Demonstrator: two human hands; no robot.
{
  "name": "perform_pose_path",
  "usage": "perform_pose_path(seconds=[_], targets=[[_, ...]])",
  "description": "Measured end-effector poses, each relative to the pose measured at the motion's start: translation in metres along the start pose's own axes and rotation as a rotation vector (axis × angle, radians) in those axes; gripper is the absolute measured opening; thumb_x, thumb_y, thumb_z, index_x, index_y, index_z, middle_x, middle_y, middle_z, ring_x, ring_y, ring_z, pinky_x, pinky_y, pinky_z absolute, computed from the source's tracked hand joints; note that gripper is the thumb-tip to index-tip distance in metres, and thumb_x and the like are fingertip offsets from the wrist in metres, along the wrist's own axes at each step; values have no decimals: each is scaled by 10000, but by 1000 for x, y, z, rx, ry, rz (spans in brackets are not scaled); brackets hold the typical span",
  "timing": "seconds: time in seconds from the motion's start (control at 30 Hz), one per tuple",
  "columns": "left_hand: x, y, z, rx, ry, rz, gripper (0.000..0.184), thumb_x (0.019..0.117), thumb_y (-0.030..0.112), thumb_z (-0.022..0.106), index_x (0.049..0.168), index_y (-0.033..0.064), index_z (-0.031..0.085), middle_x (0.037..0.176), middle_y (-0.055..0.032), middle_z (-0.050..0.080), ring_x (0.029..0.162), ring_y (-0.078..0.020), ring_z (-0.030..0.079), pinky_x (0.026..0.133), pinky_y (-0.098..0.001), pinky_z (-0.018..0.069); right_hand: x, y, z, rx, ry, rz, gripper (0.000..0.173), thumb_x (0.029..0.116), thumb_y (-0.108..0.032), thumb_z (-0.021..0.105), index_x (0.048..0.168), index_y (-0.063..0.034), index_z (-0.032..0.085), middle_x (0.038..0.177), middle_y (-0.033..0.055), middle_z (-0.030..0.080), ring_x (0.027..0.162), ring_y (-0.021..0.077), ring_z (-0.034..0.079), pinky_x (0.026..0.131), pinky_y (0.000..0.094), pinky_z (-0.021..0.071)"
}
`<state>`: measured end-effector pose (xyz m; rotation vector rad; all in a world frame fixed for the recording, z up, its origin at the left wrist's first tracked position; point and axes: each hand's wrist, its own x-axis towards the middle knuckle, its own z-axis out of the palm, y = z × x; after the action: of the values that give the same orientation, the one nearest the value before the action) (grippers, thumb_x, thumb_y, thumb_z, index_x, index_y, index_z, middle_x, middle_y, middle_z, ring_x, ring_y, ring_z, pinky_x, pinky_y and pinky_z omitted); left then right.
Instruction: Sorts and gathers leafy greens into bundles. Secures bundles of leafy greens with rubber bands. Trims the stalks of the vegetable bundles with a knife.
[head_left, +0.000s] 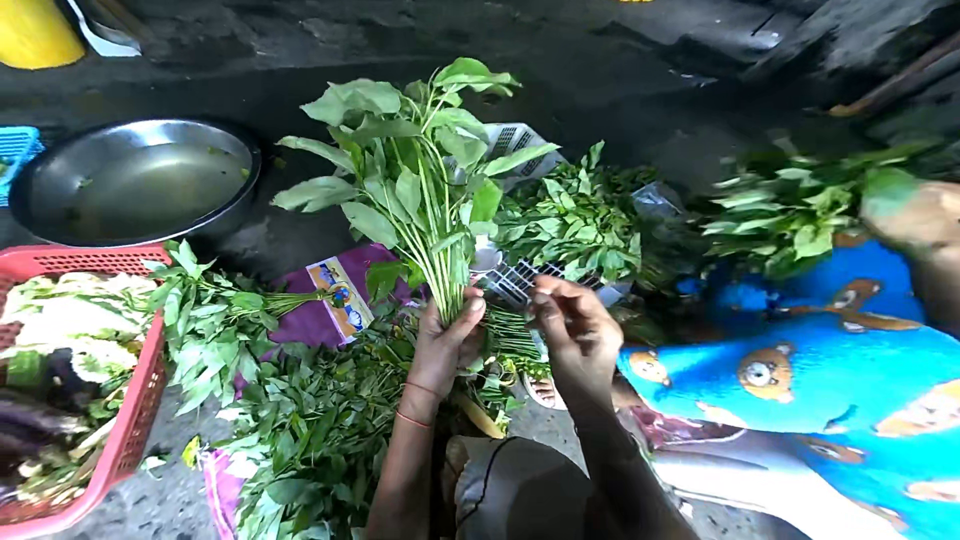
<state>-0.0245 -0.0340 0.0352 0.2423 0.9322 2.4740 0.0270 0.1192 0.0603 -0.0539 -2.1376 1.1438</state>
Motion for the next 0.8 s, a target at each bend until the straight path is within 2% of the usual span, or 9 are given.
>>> perform_pose_path(seconds=[0.07,0.13,0.2,0.3,0.37,0.43,0.53,0.7,0.8], targets=[[-1,-3,-2,81,42,5,122,1038,98,501,1142,46,537,582,75,443,452,-5,418,440,-153,384,16,-18,0,-123,88,-259,210,989,-138,617,1128,-2,696,1093,54,647,976,54,624,842,222,552],[0,-7,-4,164,76,12,143,1053,106,491,1151,19,546,595,65,450,462,-6,421,445,-155,386,42,-48,2,-318,80,-411,218,986,-184,628,1117,-42,728,1149,123,625,1087,200,572,925,343,479],[0,-11,-2,214,96,25,141,1056,104,495,1133,8,562,610,58,455,471,-6,416,448,-157,379,69,-71,10,-545,-40,-414,253,980,-243,625,1132,-85,753,1297,176,596,1201,351,522,971,486,436],[-4,-13,0,267,120,48,134,1052,90,502,1103,-4,582,618,49,461,481,-13,421,456,-165,383,104,-62,28,-667,-217,-298,251,976,-287,626,1089,-115,770,1451,175,523,1303,443,449,930,607,413],[-6,-10,-1,255,132,51,143,1054,83,497,1092,-7,602,594,50,460,470,-11,423,457,-161,386,119,-51,29,-512,-202,-221,223,976,-272,636,988,-120,799,1365,146,612,1294,381,488,1021,560,398],[-9,-7,-6,173,141,17,146,1052,85,490,1109,11,603,544,61,440,435,4,404,434,-145,365,123,-45,17,-265,-143,-156,227,995,-264,632,1014,-96,784,1277,99,661,1249,243,552,1053,428,427],[-12,-6,-22,-39,74,-60,153,987,44,544,1119,99,597,487,76,406,388,4,383,406,-144,346,119,-35,-15,73,42,-8,197,1029,-238,592,1070,-100,727,1070,-32,726,996,72,681,843,282,570],[-15,-21,-57,-660,-251,-163,268,900,94,657,1153,181,638,520,89,494,390,1,472,376,-131,379,67,2,-47,200,83,162,202,1107,-247,397,1131,-171,582,964,-92,679,817,69,687,694,256,600],[-18,-50,-79,-875,-220,-261,242,948,317,682,1083,123,631,641,32,577,390,-28,488,357,-141,405,1,61,-26,8,-213,351,238,1077,-202,468,1213,-31,564,1043,29,654,841,107,671,733,329,602]])
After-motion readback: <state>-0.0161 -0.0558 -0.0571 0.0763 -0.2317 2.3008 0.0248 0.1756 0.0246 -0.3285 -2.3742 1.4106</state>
